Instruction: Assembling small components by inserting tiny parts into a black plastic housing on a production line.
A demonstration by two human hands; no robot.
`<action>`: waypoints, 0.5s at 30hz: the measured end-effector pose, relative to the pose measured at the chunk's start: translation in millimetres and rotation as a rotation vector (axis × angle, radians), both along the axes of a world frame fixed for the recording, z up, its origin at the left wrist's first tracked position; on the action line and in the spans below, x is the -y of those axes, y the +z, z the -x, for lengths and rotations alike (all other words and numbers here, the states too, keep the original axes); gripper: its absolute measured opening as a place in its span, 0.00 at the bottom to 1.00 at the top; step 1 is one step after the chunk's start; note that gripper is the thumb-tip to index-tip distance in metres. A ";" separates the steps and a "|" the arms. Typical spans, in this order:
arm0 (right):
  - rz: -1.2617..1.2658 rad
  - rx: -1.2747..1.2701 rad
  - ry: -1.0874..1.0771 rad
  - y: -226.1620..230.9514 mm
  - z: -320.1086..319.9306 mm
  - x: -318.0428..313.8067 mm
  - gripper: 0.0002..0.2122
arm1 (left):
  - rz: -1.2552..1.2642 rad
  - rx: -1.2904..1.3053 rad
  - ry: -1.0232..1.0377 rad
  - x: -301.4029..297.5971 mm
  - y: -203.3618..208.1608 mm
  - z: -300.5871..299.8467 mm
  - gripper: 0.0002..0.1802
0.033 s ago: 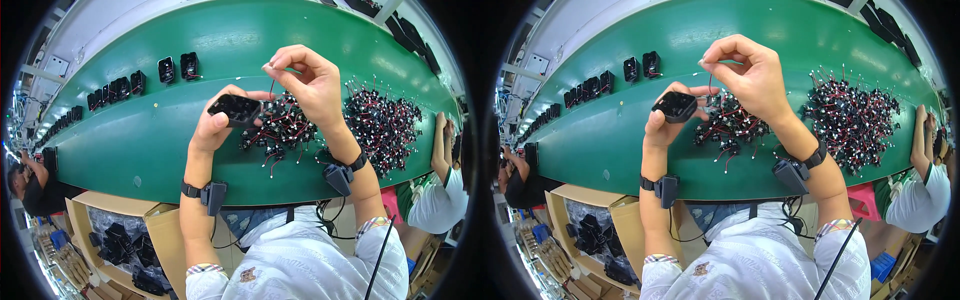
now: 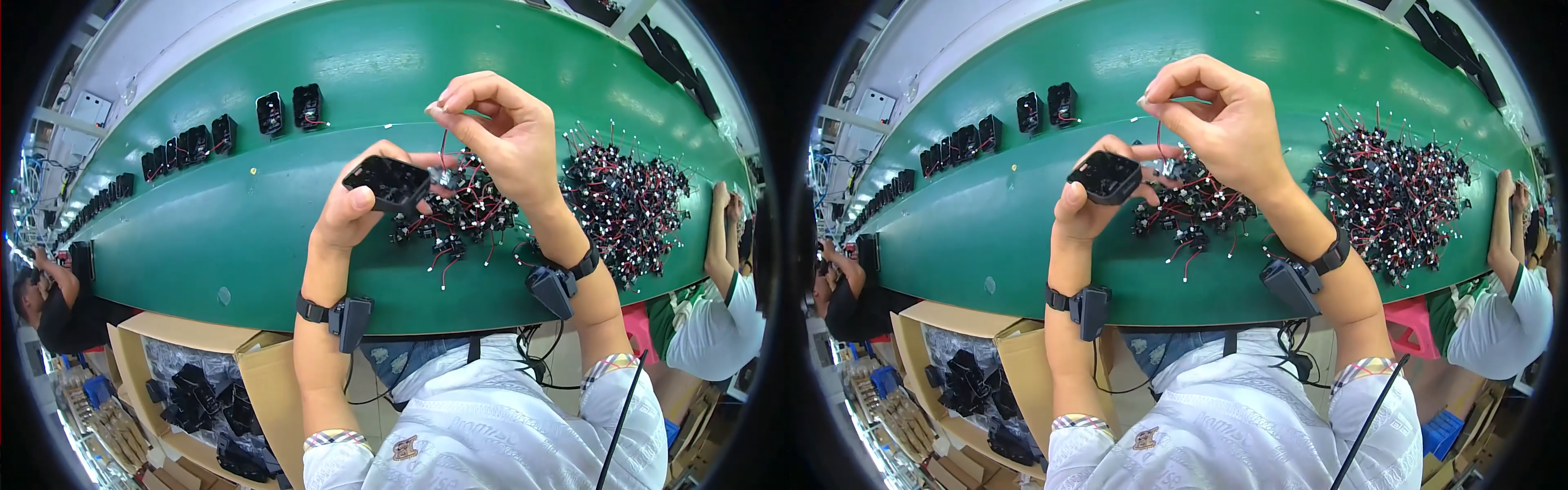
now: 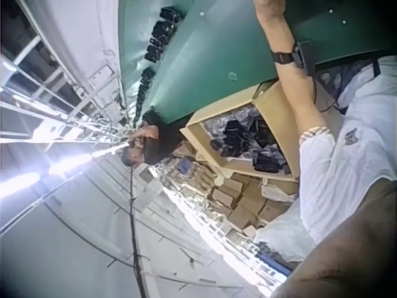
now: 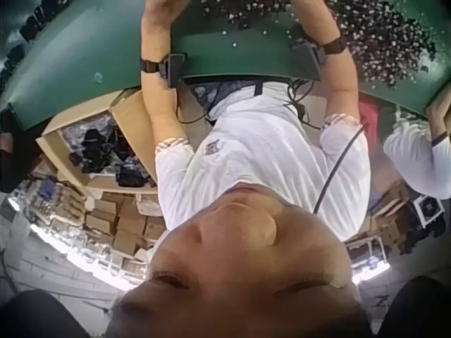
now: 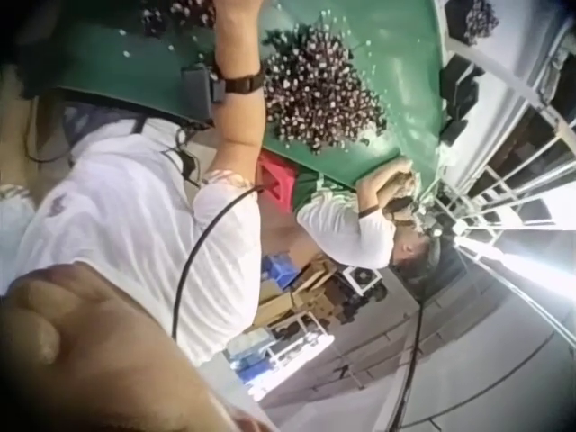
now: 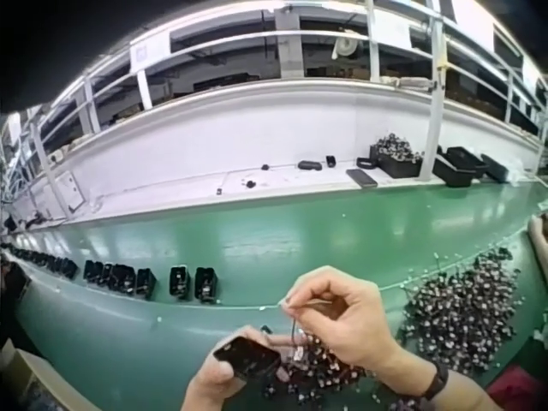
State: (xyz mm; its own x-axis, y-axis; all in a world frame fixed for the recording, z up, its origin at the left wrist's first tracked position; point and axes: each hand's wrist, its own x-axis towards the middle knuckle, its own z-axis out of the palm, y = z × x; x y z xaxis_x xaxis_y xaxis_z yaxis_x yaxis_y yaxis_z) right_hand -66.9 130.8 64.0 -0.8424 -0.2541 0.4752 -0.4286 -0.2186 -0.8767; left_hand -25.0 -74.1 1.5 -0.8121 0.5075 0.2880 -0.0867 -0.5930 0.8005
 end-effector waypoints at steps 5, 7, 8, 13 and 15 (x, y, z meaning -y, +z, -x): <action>0.040 -0.038 0.034 -7.0 0.4 0.0 0.05 | -0.029 0.125 0.031 -9.6 -8.9 -3.0 0.43; 0.085 -0.037 0.058 -7.8 0.2 4.6 0.06 | -0.004 0.075 0.110 -4.5 -11.7 -2.6 0.45; 0.106 0.030 0.001 -5.5 -3.3 7.6 0.07 | 0.018 0.023 0.190 -2.5 -12.0 -2.6 0.47; -0.316 0.239 0.219 -11.3 2.6 -6.2 0.12 | -0.056 0.035 0.378 -5.3 -8.4 -4.7 0.49; -0.388 0.125 0.212 -10.1 -4.4 -2.4 0.12 | -0.049 0.031 0.376 -0.4 -15.1 -2.9 0.47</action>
